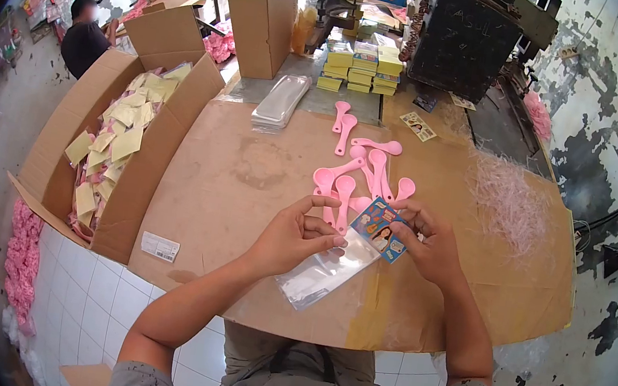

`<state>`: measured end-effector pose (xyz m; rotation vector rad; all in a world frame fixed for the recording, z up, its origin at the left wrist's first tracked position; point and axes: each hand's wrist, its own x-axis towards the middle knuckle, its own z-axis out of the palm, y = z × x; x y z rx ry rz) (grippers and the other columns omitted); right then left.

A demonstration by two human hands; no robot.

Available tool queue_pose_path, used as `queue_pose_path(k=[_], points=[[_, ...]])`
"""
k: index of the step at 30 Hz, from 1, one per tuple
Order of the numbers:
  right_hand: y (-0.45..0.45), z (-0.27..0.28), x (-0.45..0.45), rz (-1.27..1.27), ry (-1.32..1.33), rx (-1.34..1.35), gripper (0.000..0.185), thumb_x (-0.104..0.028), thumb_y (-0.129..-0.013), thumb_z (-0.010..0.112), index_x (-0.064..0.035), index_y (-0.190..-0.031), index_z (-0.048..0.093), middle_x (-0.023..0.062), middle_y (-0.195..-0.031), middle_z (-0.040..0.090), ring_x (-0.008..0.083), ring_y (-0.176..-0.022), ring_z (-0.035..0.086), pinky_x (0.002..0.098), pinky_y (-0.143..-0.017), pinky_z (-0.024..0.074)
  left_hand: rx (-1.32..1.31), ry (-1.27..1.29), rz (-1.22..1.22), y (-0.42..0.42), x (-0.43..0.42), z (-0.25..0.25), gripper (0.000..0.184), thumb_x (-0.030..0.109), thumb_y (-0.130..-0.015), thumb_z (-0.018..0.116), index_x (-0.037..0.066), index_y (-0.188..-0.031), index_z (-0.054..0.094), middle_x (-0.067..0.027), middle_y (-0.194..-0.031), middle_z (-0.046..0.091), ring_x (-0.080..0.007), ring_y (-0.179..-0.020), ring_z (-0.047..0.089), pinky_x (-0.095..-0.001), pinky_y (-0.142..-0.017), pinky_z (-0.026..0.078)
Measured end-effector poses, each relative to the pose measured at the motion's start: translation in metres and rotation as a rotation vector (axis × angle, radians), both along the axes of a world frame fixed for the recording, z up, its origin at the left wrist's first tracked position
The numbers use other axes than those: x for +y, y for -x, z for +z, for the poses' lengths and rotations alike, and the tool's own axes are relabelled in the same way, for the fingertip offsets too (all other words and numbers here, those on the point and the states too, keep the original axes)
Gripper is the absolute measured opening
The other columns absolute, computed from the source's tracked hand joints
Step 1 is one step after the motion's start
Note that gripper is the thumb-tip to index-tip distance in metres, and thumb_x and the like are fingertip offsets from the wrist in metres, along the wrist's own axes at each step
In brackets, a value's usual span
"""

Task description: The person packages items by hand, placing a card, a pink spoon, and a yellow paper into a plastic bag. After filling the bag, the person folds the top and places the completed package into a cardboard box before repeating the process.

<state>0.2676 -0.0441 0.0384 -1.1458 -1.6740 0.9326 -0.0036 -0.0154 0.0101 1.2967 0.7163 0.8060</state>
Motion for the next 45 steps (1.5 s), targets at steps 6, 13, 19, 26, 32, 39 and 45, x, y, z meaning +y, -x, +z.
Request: queue_pose_path(k=[6,13,19,26,32,39,45], points=[[-0.004,0.002,0.003,0.176,-0.288,-0.327,0.031,-0.003,-0.094,0.07,-0.0045,-0.125,0.07,0.0092,-0.101,0.071,0.0162,-0.082,0.066,0.0301,-0.074,0.0522,0.017,-0.046,-0.002,-0.003,-0.004,-0.004,0.055,0.004,-0.098,0.07,0.002,-0.146,0.043,-0.0135,-0.105,0.077,-0.0136,-0.094,0.073,-0.0268,-0.081,0.057],[0.026,-0.002,-0.008,0.011,-0.016,0.068,0.026,-0.004,-0.093,0.071,-0.0019,-0.119,0.07,0.0091,-0.103,0.071,0.0163,-0.085,0.067,0.0297,-0.077,0.0527,0.177,-0.19,-0.05,-0.007,-0.016,0.007,0.053,0.005,-0.099,0.069,0.003,-0.146,0.045,-0.0108,-0.106,0.076,-0.0115,-0.094,0.071,-0.0271,-0.08,0.057],[0.022,-0.01,-0.006,0.049,-0.064,-0.007,0.021,-0.006,-0.093,0.072,0.0019,-0.112,0.07,0.0075,-0.102,0.071,0.0168,-0.09,0.066,0.0309,-0.08,0.0522,0.008,-0.143,0.072,-0.005,-0.011,0.002,0.049,0.003,-0.099,0.067,0.002,-0.144,0.046,-0.01,-0.103,0.075,-0.0103,-0.093,0.071,-0.0252,-0.078,0.057],[0.019,-0.003,0.029,0.164,-0.094,-0.159,0.019,-0.01,-0.096,0.064,-0.0004,-0.11,0.072,0.0117,-0.118,0.066,0.0233,-0.112,0.062,0.0389,-0.098,0.047,0.039,-0.118,0.12,0.005,-0.007,0.012,0.042,0.003,-0.102,0.063,-0.001,-0.141,0.051,-0.0097,-0.104,0.074,-0.009,-0.091,0.07,-0.023,-0.079,0.056],[0.047,-0.011,0.065,0.287,-0.708,-0.906,0.034,-0.011,-0.081,0.07,-0.0074,-0.115,0.071,0.0059,-0.127,0.061,0.0272,-0.126,0.055,0.0425,-0.107,0.0452,-0.08,-0.07,0.107,0.013,-0.001,0.016,0.039,0.005,-0.103,0.062,0.0,-0.14,0.053,-0.009,-0.106,0.074,-0.0085,-0.092,0.069,-0.023,-0.079,0.056],[0.053,-0.001,0.077,0.312,-0.752,-0.845,0.037,-0.009,-0.082,0.073,-0.0067,-0.118,0.069,0.0059,-0.118,0.065,0.0264,-0.118,0.059,0.0425,-0.104,0.0462,-0.145,-0.087,0.108,0.008,-0.004,0.016,0.036,0.005,-0.103,0.062,0.001,-0.138,0.054,-0.0088,-0.106,0.074,-0.0083,-0.093,0.069,-0.0233,-0.078,0.056],[0.04,0.029,0.042,0.019,-0.169,-0.128,0.027,-0.003,-0.09,0.071,-0.0045,-0.117,0.069,0.0085,-0.098,0.069,0.0207,-0.086,0.068,0.0341,-0.079,0.0537,-0.155,-0.12,0.184,0.005,-0.012,0.019,0.04,0.004,-0.102,0.063,0.001,-0.141,0.051,-0.0077,-0.102,0.073,-0.0079,-0.092,0.069,-0.0228,-0.075,0.055]])
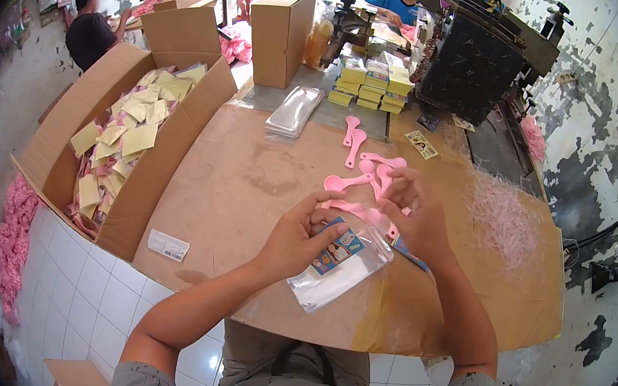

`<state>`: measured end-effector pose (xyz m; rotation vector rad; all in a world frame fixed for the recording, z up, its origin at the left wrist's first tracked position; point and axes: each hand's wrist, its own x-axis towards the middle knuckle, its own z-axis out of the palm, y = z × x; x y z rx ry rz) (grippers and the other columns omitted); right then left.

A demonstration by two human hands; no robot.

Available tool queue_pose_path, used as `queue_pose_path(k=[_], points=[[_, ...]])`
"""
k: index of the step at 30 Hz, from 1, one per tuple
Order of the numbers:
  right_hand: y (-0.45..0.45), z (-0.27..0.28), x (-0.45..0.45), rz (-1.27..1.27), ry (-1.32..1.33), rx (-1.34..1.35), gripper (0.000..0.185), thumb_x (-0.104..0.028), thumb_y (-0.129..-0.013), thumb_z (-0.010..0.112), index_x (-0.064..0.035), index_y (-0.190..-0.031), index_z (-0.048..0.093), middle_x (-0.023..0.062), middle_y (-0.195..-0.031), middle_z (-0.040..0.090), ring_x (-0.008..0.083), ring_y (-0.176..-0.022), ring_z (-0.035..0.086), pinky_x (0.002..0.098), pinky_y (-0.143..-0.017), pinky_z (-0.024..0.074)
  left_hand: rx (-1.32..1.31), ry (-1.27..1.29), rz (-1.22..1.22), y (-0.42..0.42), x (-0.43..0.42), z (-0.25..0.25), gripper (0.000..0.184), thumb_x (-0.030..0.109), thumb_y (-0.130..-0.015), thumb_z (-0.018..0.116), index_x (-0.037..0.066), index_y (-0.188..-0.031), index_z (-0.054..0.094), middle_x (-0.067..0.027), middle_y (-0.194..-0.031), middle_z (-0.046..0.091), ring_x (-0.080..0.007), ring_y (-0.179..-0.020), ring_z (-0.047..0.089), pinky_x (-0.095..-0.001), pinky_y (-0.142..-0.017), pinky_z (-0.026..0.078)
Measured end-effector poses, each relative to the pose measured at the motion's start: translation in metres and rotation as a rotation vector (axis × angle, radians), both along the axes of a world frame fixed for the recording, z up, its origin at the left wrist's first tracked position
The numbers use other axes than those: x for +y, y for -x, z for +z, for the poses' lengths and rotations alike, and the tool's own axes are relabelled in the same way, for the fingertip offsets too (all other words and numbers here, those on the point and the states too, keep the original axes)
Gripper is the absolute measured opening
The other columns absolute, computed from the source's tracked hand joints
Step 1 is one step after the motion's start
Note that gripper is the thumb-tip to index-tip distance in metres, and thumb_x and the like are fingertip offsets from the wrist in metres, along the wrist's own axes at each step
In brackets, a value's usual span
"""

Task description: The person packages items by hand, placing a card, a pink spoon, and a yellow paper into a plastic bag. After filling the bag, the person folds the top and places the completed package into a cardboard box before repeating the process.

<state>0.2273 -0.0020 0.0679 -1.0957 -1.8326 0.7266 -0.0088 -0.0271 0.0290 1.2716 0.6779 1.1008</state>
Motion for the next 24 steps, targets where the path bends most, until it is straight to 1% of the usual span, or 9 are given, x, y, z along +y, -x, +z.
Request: queue_pose_path(k=[2,5,8,11,13,20,22,23,24], points=[[-0.011,-0.009,-0.001,-0.003,0.087,0.105,0.022,-0.002,-0.092,0.068,-0.0042,-0.114,0.07,0.0107,-0.097,0.069,0.0188,-0.083,0.067,0.0315,-0.074,0.0538,0.02,-0.011,-0.004,-0.002,0.001,-0.003,0.042,0.003,-0.102,0.063,0.0,-0.141,0.05,-0.0078,-0.102,0.073,-0.0078,-0.091,0.069,-0.0225,-0.075,0.055],[-0.012,-0.014,-0.005,0.046,-0.134,-0.304,0.02,-0.002,-0.09,0.069,-0.0041,-0.11,0.072,0.0119,-0.097,0.068,0.0222,-0.086,0.068,0.0336,-0.076,0.0541,0.079,-0.012,-0.051,-0.005,0.006,-0.015,0.043,0.002,-0.101,0.064,0.0,-0.142,0.05,-0.0084,-0.101,0.072,-0.0079,-0.091,0.069,-0.0222,-0.075,0.055],[-0.018,-0.021,-0.005,0.019,-0.253,-0.353,0.019,-0.004,-0.088,0.07,-0.0031,-0.107,0.072,0.0117,-0.098,0.068,0.0261,-0.09,0.068,0.0364,-0.079,0.0541,0.064,0.026,0.014,-0.001,0.015,-0.015,0.043,0.003,-0.101,0.064,-0.001,-0.142,0.05,-0.0087,-0.102,0.072,-0.0086,-0.091,0.069,-0.0223,-0.075,0.055],[-0.025,-0.014,-0.011,0.225,-0.117,-0.398,0.019,-0.006,-0.087,0.07,-0.0041,-0.105,0.073,0.0105,-0.102,0.068,0.0298,-0.094,0.067,0.04,-0.083,0.0537,0.025,0.026,0.118,0.006,0.017,-0.013,0.042,0.005,-0.102,0.064,-0.001,-0.14,0.05,-0.0088,-0.102,0.072,-0.0094,-0.089,0.07,-0.0223,-0.074,0.055],[-0.019,-0.018,-0.017,0.226,-0.152,-0.475,0.021,-0.008,-0.087,0.071,-0.005,-0.108,0.072,0.0105,-0.103,0.067,0.0307,-0.096,0.066,0.0408,-0.086,0.0533,-0.019,0.014,0.156,0.006,0.019,-0.007,0.042,0.004,-0.101,0.064,-0.002,-0.141,0.05,-0.0093,-0.102,0.072,-0.0095,-0.09,0.07,-0.0223,-0.076,0.056],[0.005,-0.056,-0.016,0.144,-0.404,-0.634,0.033,-0.013,-0.088,0.072,-0.0044,-0.119,0.068,0.013,-0.107,0.065,0.0331,-0.101,0.062,0.0427,-0.089,0.0521,-0.005,0.002,0.072,0.0,0.012,-0.013,0.041,0.005,-0.102,0.063,-0.001,-0.14,0.049,-0.0091,-0.102,0.071,-0.0097,-0.087,0.07,-0.0223,-0.074,0.056],[0.005,-0.049,-0.021,0.043,-0.343,-0.544,0.033,-0.009,-0.09,0.069,-0.0032,-0.123,0.066,0.013,-0.106,0.065,0.03,-0.097,0.063,0.0412,-0.086,0.053,-0.032,0.027,0.052,-0.001,0.01,-0.012,0.042,0.005,-0.102,0.063,0.0,-0.141,0.048,-0.0088,-0.1,0.071,-0.0092,-0.086,0.07,-0.0226,-0.074,0.056],[0.005,-0.045,-0.022,-0.006,-0.313,-0.5,0.034,-0.008,-0.092,0.068,-0.0025,-0.125,0.065,0.0131,-0.105,0.065,0.0285,-0.095,0.064,0.0405,-0.084,0.0534,-0.001,0.024,0.039,-0.001,0.009,-0.009,0.041,0.004,-0.102,0.063,0.0,-0.141,0.049,-0.0088,-0.1,0.071,-0.0089,-0.086,0.07,-0.0225,-0.074,0.056],[0.002,-0.043,-0.02,-0.022,-0.254,-0.371,0.037,-0.006,-0.093,0.066,-0.0027,-0.129,0.062,0.0124,-0.105,0.065,0.0256,-0.093,0.065,0.0385,-0.081,0.0538,0.029,0.023,0.025,0.0,0.007,-0.006,0.041,0.004,-0.102,0.064,0.001,-0.14,0.049,-0.0088,-0.1,0.071,-0.0086,-0.086,0.07,-0.0223,-0.073,0.056]])
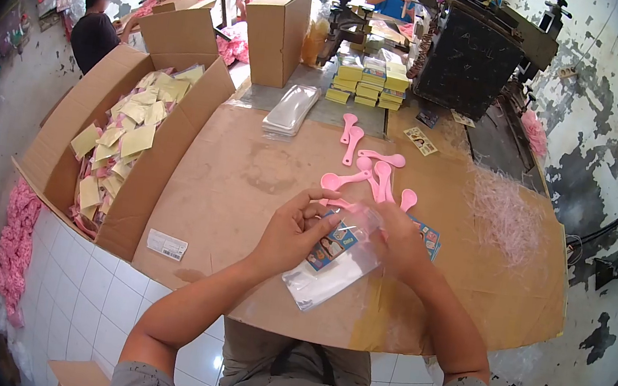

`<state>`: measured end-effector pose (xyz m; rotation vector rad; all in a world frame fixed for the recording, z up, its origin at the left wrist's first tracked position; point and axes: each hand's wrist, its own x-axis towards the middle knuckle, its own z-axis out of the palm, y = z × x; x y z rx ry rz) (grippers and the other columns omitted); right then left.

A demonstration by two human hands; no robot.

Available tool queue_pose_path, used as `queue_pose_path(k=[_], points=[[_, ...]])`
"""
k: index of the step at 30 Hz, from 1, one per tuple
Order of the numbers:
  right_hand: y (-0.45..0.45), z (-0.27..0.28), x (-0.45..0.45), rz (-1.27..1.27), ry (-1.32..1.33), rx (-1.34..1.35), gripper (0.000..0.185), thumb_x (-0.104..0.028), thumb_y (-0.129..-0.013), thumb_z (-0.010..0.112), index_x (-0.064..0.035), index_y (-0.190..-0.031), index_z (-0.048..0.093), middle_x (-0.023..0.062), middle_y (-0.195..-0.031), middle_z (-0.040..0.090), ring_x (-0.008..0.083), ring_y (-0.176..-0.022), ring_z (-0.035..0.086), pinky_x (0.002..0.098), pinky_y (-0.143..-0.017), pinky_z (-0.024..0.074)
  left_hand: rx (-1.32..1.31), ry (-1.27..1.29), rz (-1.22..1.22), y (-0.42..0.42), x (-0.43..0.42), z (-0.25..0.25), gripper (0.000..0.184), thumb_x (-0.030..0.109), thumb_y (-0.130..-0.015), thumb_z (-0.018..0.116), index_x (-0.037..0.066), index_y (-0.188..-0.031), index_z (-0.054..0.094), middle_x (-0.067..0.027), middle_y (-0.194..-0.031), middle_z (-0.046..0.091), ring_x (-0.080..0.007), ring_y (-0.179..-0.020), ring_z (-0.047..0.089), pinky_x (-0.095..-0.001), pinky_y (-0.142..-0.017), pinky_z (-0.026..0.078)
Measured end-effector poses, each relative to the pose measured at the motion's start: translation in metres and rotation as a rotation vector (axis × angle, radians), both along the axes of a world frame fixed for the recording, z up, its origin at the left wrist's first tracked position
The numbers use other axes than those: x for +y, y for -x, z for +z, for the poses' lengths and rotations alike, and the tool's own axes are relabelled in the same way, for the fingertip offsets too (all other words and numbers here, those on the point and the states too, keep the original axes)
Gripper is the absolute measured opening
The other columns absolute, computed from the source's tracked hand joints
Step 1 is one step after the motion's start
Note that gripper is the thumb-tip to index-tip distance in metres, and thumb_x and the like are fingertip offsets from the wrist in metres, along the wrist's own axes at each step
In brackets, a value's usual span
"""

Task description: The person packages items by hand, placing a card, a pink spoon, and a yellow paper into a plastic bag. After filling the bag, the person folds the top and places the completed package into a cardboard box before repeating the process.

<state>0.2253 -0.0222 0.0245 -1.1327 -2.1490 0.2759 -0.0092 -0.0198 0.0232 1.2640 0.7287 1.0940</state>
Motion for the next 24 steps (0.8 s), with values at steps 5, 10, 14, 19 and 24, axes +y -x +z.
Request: queue_pose_path(k=[5,10,14,19,24], points=[[-0.005,0.021,0.003,0.027,0.397,0.861,0.051,0.001,-0.099,0.059,-0.0037,-0.149,0.046,0.0092,-0.106,0.064,0.0136,-0.089,0.067,0.0283,-0.07,0.0552,0.04,-0.017,-0.082,-0.004,-0.007,0.0,0.039,0.004,-0.101,0.064,0.001,-0.138,0.053,-0.008,-0.101,0.072,-0.0064,-0.084,0.069,-0.0201,-0.066,0.053],[0.001,0.031,-0.006,0.061,0.408,0.904,0.06,0.005,-0.099,0.058,-0.0043,-0.154,0.037,0.0085,-0.109,0.063,0.0139,-0.093,0.068,0.0267,-0.073,0.0581,0.067,-0.003,-0.106,-0.011,-0.009,-0.01,0.034,0.005,-0.101,0.066,0.0,-0.134,0.06,-0.0078,-0.105,0.074,-0.0048,-0.084,0.067,-0.0195,-0.065,0.052],[0.007,0.029,-0.011,0.096,0.432,0.886,0.061,0.006,-0.098,0.059,-0.0035,-0.153,0.036,0.0095,-0.112,0.063,0.015,-0.097,0.068,0.0294,-0.076,0.0603,0.089,0.036,-0.127,-0.01,-0.01,-0.008,0.03,0.008,-0.102,0.066,-0.002,-0.13,0.065,-0.0073,-0.104,0.075,-0.0049,-0.087,0.067,-0.0191,-0.068,0.053],[0.009,0.028,-0.015,0.138,0.296,0.949,0.054,0.008,-0.098,0.058,-0.0026,-0.148,0.04,0.0096,-0.113,0.061,0.0164,-0.099,0.068,0.0316,-0.079,0.0609,0.011,0.057,-0.158,-0.01,-0.008,-0.003,0.03,0.011,-0.103,0.066,-0.002,-0.13,0.065,-0.0065,-0.103,0.075,-0.0057,-0.089,0.068,-0.0209,-0.072,0.056],[0.0,0.027,-0.012,0.189,0.341,0.907,0.052,0.009,-0.098,0.055,-0.0024,-0.146,0.04,0.0088,-0.109,0.06,0.0173,-0.098,0.068,0.0324,-0.079,0.061,0.003,0.068,-0.137,-0.011,-0.008,-0.01,0.03,0.011,-0.103,0.065,-0.002,-0.131,0.064,-0.0051,-0.106,0.075,-0.0052,-0.092,0.067,-0.0213,-0.076,0.056]])
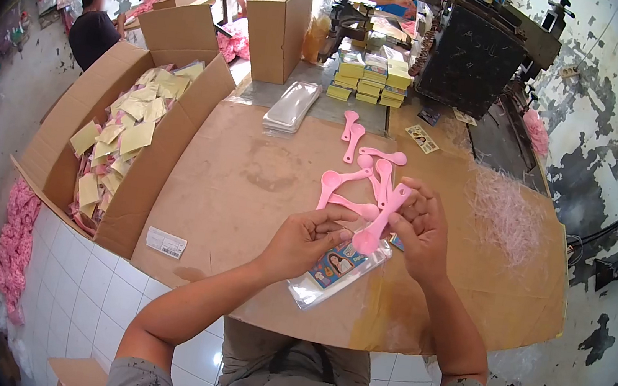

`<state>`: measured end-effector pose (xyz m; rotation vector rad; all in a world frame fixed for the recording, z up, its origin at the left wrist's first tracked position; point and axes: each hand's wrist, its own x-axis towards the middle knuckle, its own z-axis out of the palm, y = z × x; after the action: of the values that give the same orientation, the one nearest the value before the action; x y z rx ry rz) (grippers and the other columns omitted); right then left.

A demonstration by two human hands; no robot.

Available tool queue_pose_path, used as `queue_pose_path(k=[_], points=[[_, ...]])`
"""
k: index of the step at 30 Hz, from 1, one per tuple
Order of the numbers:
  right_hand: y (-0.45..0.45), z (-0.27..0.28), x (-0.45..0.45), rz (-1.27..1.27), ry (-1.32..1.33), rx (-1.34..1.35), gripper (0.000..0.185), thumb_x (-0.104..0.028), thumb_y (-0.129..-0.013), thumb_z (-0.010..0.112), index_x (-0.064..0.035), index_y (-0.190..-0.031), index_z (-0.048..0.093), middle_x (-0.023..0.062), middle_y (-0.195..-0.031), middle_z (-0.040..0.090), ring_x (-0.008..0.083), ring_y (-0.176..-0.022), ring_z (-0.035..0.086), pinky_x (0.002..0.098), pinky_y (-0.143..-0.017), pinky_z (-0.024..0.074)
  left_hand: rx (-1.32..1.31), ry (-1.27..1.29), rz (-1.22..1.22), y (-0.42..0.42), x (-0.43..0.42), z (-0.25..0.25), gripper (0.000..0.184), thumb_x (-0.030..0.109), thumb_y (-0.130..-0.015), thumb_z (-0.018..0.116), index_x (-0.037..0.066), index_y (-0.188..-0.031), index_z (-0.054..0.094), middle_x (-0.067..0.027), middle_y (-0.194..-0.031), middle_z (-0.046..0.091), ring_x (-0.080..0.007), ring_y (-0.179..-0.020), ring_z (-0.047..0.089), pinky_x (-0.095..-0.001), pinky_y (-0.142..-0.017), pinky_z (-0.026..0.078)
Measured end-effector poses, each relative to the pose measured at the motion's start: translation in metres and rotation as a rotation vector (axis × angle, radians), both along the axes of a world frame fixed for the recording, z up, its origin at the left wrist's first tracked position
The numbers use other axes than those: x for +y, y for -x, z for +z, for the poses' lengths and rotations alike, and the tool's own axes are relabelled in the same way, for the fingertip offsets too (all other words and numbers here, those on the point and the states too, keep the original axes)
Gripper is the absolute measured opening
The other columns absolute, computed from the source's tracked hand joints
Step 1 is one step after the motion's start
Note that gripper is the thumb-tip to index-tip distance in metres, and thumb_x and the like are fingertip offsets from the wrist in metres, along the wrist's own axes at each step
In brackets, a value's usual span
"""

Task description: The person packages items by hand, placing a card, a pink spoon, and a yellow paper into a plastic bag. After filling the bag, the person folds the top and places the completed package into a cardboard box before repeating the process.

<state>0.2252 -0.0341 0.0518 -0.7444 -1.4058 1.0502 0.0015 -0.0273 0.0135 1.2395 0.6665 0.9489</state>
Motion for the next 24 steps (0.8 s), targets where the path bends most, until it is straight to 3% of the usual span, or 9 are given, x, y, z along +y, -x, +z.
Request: queue_pose_path(k=[10,17,24], points=[[0.012,-0.009,-0.003,-0.063,0.004,0.027,0.051,0.01,-0.098,0.056,-0.0027,-0.143,0.039,0.01,-0.117,0.059,0.0169,-0.102,0.067,0.0326,-0.082,0.0622,0.076,-0.034,-0.016,0.0,-0.001,0.004,0.032,0.015,-0.105,0.064,-0.002,-0.131,0.065,-0.005,-0.104,0.076,-0.0034,-0.087,0.067,-0.0199,-0.071,0.055],[0.001,0.0,0.002,-0.23,-0.057,0.092,0.048,0.009,-0.097,0.056,-0.0025,-0.141,0.039,0.0112,-0.114,0.062,0.0192,-0.098,0.07,0.0338,-0.081,0.063,-0.011,0.007,-0.035,0.002,0.004,-0.005,0.035,0.011,-0.104,0.063,-0.002,-0.137,0.059,-0.0111,-0.107,0.076,-0.0102,-0.097,0.071,-0.0248,-0.081,0.059],[-0.002,-0.001,0.003,-0.149,0.065,0.099,0.048,0.007,-0.097,0.058,-0.0023,-0.141,0.04,0.0109,-0.111,0.063,0.0194,-0.095,0.071,0.0337,-0.078,0.064,-0.001,0.017,-0.024,0.001,0.003,-0.004,0.036,0.007,-0.102,0.064,-0.002,-0.136,0.059,-0.0102,-0.103,0.076,-0.0099,-0.098,0.071,-0.0234,-0.083,0.058]])
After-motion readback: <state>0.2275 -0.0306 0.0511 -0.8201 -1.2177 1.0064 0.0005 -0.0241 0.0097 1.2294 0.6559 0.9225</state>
